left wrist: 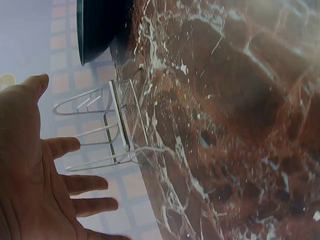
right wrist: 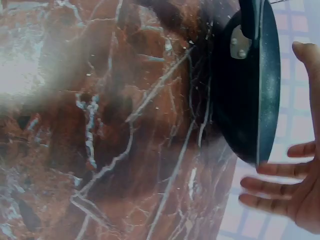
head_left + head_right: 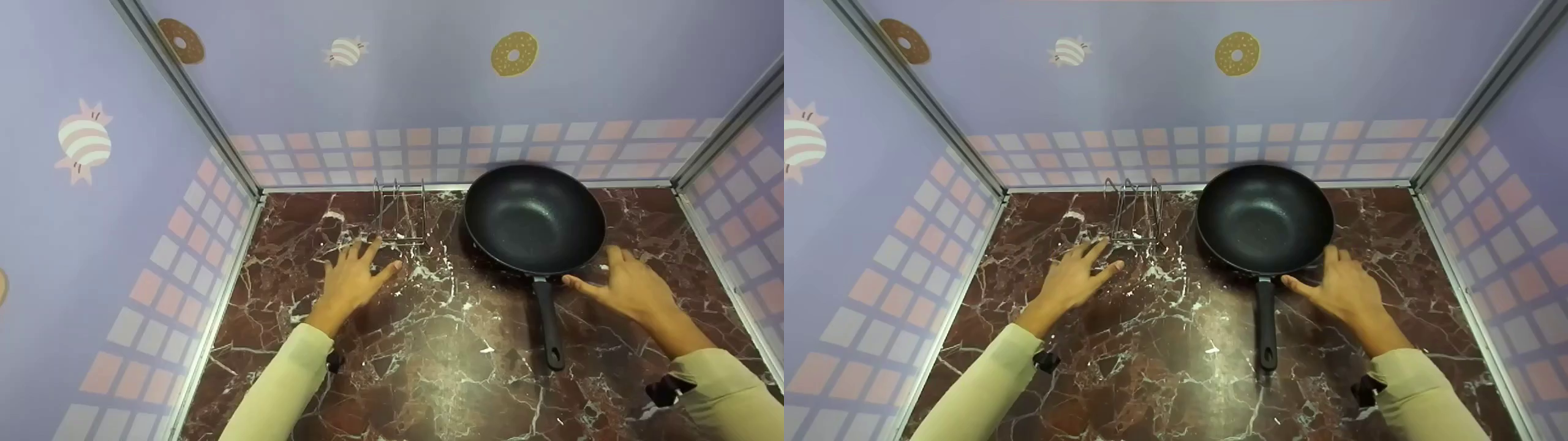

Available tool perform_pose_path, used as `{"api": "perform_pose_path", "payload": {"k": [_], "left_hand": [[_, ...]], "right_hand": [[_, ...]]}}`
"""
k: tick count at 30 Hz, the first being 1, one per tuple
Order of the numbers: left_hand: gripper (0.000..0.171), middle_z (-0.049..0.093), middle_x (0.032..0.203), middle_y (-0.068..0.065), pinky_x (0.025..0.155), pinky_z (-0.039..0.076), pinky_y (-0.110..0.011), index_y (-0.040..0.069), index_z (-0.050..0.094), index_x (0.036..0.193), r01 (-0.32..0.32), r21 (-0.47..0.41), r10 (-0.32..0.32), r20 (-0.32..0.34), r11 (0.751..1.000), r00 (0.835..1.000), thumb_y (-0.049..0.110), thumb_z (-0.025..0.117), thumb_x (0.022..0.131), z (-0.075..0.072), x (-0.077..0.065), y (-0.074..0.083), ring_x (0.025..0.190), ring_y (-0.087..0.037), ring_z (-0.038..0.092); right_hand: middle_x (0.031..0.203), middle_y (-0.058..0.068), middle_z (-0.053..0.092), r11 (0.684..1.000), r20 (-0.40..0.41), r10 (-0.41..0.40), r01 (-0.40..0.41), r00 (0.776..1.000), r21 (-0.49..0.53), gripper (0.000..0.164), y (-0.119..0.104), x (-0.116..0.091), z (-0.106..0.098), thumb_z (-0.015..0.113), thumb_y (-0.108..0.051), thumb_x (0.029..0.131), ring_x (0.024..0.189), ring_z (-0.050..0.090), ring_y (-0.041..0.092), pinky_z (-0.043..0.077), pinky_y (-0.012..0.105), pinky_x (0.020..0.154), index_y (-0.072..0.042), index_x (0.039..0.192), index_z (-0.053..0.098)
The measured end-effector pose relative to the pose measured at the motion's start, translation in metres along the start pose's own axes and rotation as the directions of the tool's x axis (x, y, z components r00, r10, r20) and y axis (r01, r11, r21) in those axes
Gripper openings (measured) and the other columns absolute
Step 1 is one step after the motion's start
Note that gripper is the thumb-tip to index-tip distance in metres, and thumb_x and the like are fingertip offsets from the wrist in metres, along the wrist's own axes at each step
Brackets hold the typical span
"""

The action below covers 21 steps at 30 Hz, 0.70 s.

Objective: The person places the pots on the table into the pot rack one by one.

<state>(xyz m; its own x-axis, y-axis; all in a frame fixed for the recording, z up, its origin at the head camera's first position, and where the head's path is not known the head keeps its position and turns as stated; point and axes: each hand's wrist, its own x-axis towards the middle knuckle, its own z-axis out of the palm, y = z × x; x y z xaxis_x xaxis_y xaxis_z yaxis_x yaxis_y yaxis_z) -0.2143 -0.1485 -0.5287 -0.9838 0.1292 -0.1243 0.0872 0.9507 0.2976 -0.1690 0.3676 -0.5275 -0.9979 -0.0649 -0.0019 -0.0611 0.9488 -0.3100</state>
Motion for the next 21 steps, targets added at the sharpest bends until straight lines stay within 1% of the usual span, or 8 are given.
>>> {"api": "perform_pose_path", "payload": {"k": [2,4,7,9,12,15,18,21], "left_hand": [[0.089,0.033,0.18,-0.021,0.128,0.03,-0.08,0.033,0.029,0.176,-0.01,-0.016,0.011,0.009,1.0,1.0,0.086,0.035,0.104,0.002,-0.002,0.003,0.164,-0.05,0.036],[0.088,0.037,0.178,-0.022,0.126,0.036,-0.078,0.031,0.03,0.175,-0.01,-0.031,0.011,0.022,0.999,1.0,0.085,0.033,0.105,0.003,-0.004,0.006,0.16,-0.05,0.042],[0.088,0.041,0.175,-0.023,0.123,0.04,-0.078,0.03,0.032,0.175,-0.008,-0.056,0.01,0.035,0.998,0.999,0.085,0.031,0.106,0.006,-0.007,0.009,0.156,-0.052,0.047],[0.088,0.042,0.174,-0.023,0.123,0.039,-0.08,0.031,0.032,0.175,-0.006,-0.07,0.01,0.05,0.998,0.999,0.085,0.03,0.106,0.008,-0.009,0.012,0.156,-0.053,0.047],[0.088,0.042,0.174,-0.024,0.124,0.039,-0.078,0.03,0.033,0.175,-0.02,-0.085,0.025,0.065,0.996,0.998,0.085,0.029,0.106,0.011,-0.01,0.015,0.156,-0.054,0.047],[0.086,0.045,0.172,-0.025,0.125,0.041,-0.075,0.029,0.036,0.174,-0.031,-0.097,0.038,0.068,0.995,0.997,0.083,0.03,0.107,0.014,-0.01,0.018,0.155,-0.054,0.048],[0.085,0.048,0.169,-0.027,0.125,0.042,-0.073,0.027,0.038,0.173,-0.032,-0.116,0.041,0.071,0.993,0.997,0.081,0.032,0.108,0.015,-0.011,0.022,0.155,-0.052,0.049],[0.083,0.049,0.168,-0.029,0.125,0.042,-0.074,0.027,0.037,0.173,-0.033,-0.141,0.045,0.084,0.989,0.995,0.079,0.035,0.109,0.017,-0.013,0.028,0.154,-0.052,0.05]], "right_hand": [[0.121,0.039,0.068,0.999,-0.006,-0.031,0.031,0.999,0.005,0.092,-0.001,-0.002,0.002,0.068,-0.075,0.097,0.1,0.069,0.059,0.057,0.076,0.082,0.01,0.13,0.057],[0.103,0.03,0.074,0.998,-0.018,-0.056,0.056,0.998,0.015,0.078,-0.003,-0.003,0.005,0.069,-0.071,0.099,0.086,0.072,0.049,0.058,0.07,0.077,0.006,0.116,0.064],[0.085,0.019,0.075,0.995,-0.041,-0.089,0.091,0.995,0.04,0.067,-0.006,-0.005,0.01,0.071,-0.065,0.101,0.072,0.071,0.036,0.058,0.063,0.07,0.001,0.106,0.069],[0.082,0.015,0.075,0.993,-0.038,-0.095,0.098,0.995,0.068,0.064,-0.008,-0.006,0.014,0.071,-0.063,0.102,0.07,0.07,0.032,0.058,0.061,0.069,0.0,0.103,0.072],[0.082,0.012,0.078,0.989,-0.026,-0.101,0.103,0.995,0.108,0.06,-0.013,-0.008,0.02,0.07,-0.061,0.103,0.072,0.072,0.028,0.059,0.058,0.07,-0.002,0.1,0.074],[0.077,0.006,0.074,0.987,-0.005,-0.095,0.095,0.995,0.131,0.057,-0.017,-0.009,0.026,0.068,-0.062,0.105,0.066,0.066,0.021,0.056,0.048,0.063,-0.006,0.092,0.071],[0.073,0.003,0.07,0.985,0.006,-0.086,0.084,0.996,0.15,0.055,-0.02,-0.008,0.031,0.067,-0.061,0.105,0.062,0.06,0.018,0.05,0.038,0.059,-0.008,0.09,0.068],[0.073,0.003,0.071,0.982,0.017,-0.066,0.062,0.998,0.181,0.055,-0.024,-0.008,0.037,0.067,-0.06,0.106,0.063,0.059,0.017,0.049,0.035,0.061,-0.008,0.088,0.069]]}}
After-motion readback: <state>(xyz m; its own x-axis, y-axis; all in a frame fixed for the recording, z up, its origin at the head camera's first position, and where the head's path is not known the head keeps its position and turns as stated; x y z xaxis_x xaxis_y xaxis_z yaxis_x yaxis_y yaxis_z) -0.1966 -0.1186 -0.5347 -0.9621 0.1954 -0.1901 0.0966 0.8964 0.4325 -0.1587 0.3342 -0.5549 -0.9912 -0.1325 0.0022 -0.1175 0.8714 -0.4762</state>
